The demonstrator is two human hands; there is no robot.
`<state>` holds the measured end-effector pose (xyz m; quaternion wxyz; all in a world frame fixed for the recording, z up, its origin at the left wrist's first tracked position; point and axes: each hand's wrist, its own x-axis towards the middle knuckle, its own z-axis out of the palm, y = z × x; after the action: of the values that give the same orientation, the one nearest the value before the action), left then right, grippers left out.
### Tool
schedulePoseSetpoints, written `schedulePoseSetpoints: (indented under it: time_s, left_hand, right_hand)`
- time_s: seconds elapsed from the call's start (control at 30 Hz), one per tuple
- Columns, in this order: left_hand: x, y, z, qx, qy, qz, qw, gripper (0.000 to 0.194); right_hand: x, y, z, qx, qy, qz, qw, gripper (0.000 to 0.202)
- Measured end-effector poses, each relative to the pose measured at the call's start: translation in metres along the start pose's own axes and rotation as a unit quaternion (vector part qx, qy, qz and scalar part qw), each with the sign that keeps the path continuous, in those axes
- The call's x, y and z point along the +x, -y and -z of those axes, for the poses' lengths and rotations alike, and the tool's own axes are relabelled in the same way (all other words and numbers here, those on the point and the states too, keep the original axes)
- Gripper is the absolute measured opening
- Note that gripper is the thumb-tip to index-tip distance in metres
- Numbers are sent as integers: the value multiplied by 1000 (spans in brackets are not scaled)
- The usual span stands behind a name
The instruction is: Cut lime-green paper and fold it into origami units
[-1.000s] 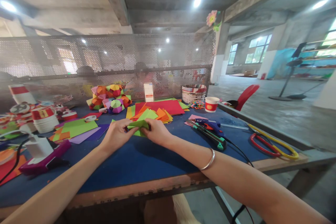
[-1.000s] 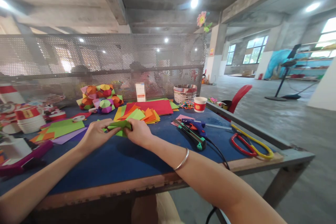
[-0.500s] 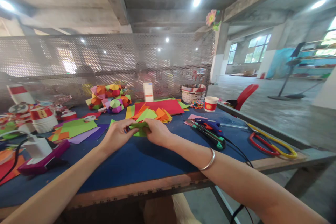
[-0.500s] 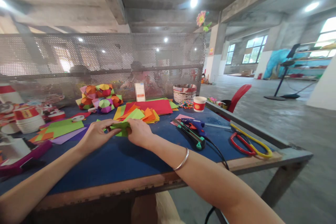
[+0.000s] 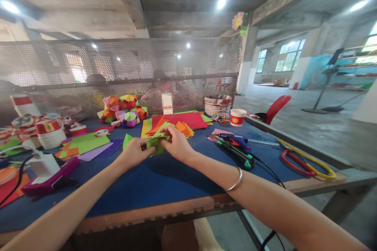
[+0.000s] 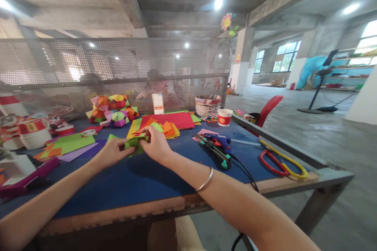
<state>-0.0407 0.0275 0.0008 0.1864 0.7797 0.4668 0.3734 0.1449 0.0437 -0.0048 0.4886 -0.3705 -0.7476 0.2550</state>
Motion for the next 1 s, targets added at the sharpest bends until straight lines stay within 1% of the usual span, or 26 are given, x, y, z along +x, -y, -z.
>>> schedulePoseSetpoints:
  time_s: [0.07, 0.17, 0.23, 0.27, 0.33, 0.43, 0.5, 0.6, 0.67, 0.73, 0.8, 0.87, 0.93, 1.0]
  left_hand:
    - [2, 1, 0, -64, 2, 36, 997, 25]
    - [3, -3, 1, -147, -44, 93, 984, 24]
    - [3, -6, 2, -186, -71, 123, 972, 25]
    - [2, -7, 1, -197, -77, 133, 968, 25]
    - [2, -7, 1, -204, -75, 142, 966, 26]
    - [3, -3, 1, -188, -69, 117, 973, 25]
    - [5, 1, 2, -172, -74, 76, 979, 25]
    - [7, 5, 4, -140, -96, 4, 985, 31]
    - [7, 5, 5, -99, -115, -31, 988, 29]
    - [5, 4, 6, -43, -128, -55, 989, 24]
    - [2, 2, 5, 5, -134, -70, 989, 20]
    - [0, 1, 5, 29, -140, -76, 987, 18]
    - [-1, 0, 5, 30, -145, -75, 986, 17]
    - [-1, -1, 5, 13, -146, -69, 987, 16]
  right_hand:
    - [0, 1, -1, 6, 0, -18, 1000, 22]
    - [-1, 3, -2, -4, 44, -54, 998, 11]
    - [-2, 3, -3, -32, 79, -62, 994, 19]
    - [-2, 3, -3, -48, 86, -60, 993, 24]
    - [-3, 4, -3, -72, 82, -50, 993, 27]
    - [-3, 6, -2, -95, 68, -24, 993, 23]
    - [-4, 7, -1, -115, 66, -10, 991, 21]
    - [-4, 6, -1, -148, 71, 2, 987, 20]
    - [-4, 5, -1, -160, 70, 12, 985, 20]
    - [-3, 4, -1, -163, 64, 34, 984, 19]
    - [-2, 3, 0, -157, 49, 58, 985, 16]
    - [-1, 3, 1, -143, 24, 80, 986, 13]
    - [0, 2, 2, -130, 2, 99, 987, 14]
    - [-1, 2, 3, -119, -7, 118, 986, 15]
